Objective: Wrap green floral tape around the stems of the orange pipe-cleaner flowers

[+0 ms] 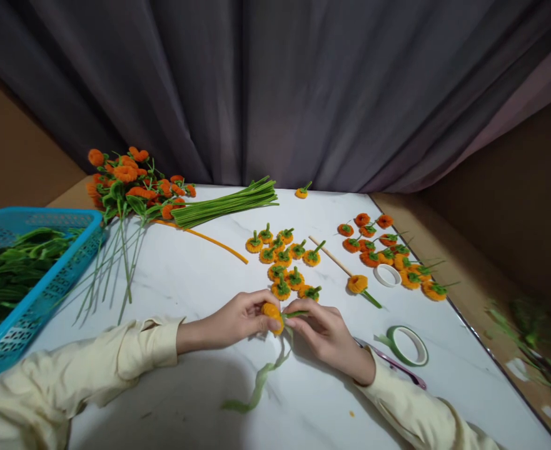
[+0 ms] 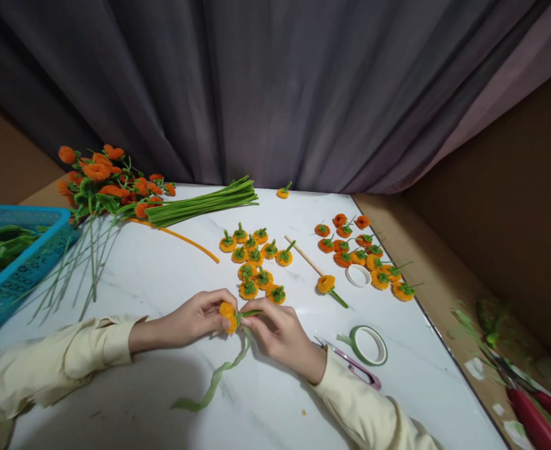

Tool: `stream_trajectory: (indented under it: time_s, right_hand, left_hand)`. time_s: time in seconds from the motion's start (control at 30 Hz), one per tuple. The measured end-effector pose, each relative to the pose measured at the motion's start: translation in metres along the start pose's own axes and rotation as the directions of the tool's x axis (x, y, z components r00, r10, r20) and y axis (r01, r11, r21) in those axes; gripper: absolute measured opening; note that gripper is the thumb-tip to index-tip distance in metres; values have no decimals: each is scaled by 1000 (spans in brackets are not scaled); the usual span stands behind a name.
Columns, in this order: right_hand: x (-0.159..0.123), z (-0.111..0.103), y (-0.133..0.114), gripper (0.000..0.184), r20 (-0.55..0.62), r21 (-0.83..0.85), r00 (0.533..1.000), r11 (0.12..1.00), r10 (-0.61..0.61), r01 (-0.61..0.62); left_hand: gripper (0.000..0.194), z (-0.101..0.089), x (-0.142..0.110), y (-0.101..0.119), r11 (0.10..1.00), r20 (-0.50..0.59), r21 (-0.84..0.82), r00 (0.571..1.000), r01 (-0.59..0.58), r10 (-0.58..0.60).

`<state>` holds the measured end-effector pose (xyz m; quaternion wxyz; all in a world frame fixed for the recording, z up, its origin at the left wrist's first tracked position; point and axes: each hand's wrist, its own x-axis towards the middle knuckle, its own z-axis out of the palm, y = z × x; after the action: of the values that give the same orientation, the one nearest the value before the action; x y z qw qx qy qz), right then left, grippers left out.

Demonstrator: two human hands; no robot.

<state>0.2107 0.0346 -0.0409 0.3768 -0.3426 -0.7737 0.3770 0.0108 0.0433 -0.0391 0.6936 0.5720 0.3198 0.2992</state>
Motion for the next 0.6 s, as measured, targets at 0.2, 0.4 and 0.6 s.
stream_trajectory:
  time_s: [0.2,0.4,0.6]
  right_hand:
    - [6,-7,-5,15,42,-18,997,998,-63,63]
    - [5,-11,-7,12,105,-156,974,963,-203,218]
    - [5,-15,-12,21,311,-517,785,598,-536,613]
  left_hand:
    - [38,-7,3,0,972,158,-182,980,151,-122]
    - [37,-9,6,1,938,199,-264,964,227,-177]
    - [36,-10,7,2,866,241,-369,934,339,-263]
